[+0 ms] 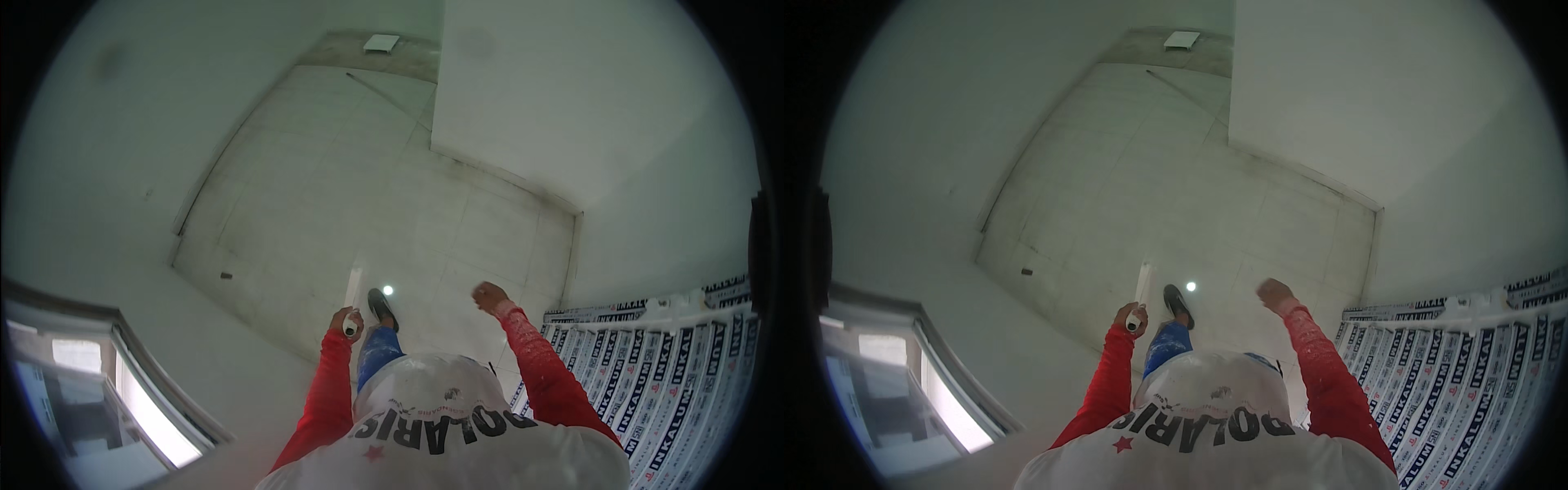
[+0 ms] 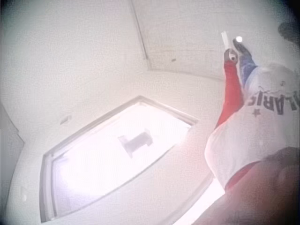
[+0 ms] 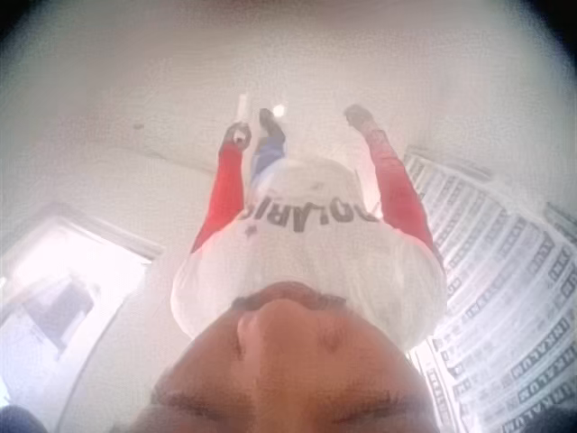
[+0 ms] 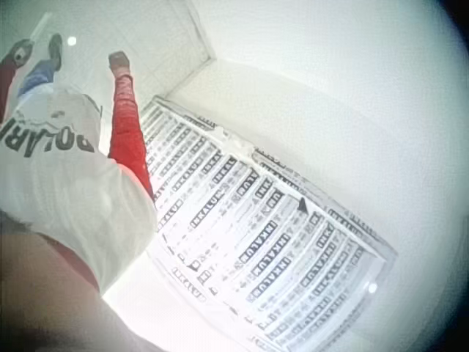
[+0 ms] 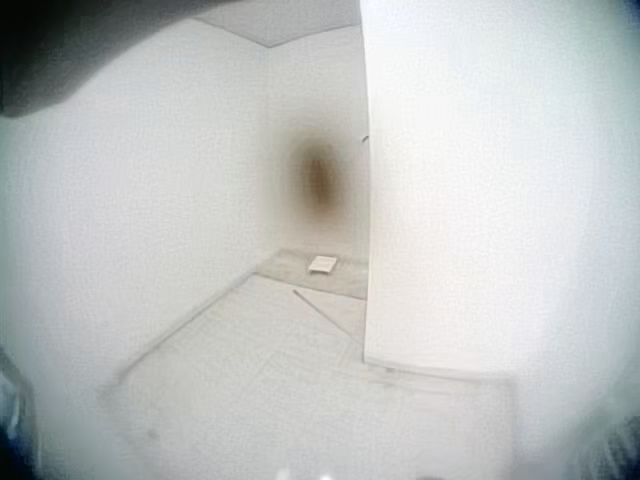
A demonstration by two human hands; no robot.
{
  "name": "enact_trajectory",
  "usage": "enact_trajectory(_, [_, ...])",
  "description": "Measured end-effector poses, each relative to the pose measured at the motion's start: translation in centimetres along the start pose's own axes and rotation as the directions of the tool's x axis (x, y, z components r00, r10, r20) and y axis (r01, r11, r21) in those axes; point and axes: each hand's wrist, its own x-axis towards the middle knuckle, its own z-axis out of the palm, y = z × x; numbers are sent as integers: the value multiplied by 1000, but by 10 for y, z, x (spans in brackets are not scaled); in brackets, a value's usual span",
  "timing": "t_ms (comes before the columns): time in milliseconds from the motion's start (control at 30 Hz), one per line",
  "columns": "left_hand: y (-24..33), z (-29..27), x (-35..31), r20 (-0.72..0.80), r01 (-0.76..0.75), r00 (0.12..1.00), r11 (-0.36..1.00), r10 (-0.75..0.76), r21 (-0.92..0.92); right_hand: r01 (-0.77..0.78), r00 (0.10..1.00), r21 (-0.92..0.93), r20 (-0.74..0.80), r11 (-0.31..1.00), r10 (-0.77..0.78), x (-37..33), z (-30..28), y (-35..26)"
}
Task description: The person assembles a paint roller by inserting a metal rod into the roller sleeve and securing it with pliers and a screwdriver. They then attach the roller to an extension pole and briefly roll it on the floor.
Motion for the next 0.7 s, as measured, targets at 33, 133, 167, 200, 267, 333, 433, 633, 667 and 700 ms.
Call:
enact_trajectory(33, [20,16,11,-95,-30,995,992,19,-121,-59,997,-126,-64,990,51,17,-5,23])
enact_trajectory(133, [63,62,75,-177,-164,973,983,148,-80,-449,879,-518,-107,728,465,3,-32,153])
enact_trajectory(167, [109,59,46,-270,-267,936,956,227,-122,-545,740,-438,149,715,656,36,-38,70])
enact_trajectory(200, [127,73,50,-322,-227,933,957,161,-179,-689,686,-205,124,695,717,30,-53,61])
enact_trajectory(267, [169,111,63,-408,-210,897,976,168,-59,-815,578,140,128,562,806,42,-72,46])
enact_trajectory(333, [204,134,79,-447,-206,840,943,308,263,-846,510,265,152,462,847,79,-81,38])
enact_trajectory(433, [279,138,96,-483,-124,868,992,117,18,-865,500,190,244,465,831,178,-77,30])
enact_trajectory(633, [348,276,145,-571,-34,790,947,222,320,-320,854,-347,297,882,427,496,-107,-72])
enact_trajectory(667, [362,308,155,-579,-19,791,953,200,303,45,963,-515,251,856,100,549,-122,-93])
enact_trajectory(700, [379,335,157,-589,-48,778,955,218,291,75,988,-368,152,927,-20,596,-163,-167])
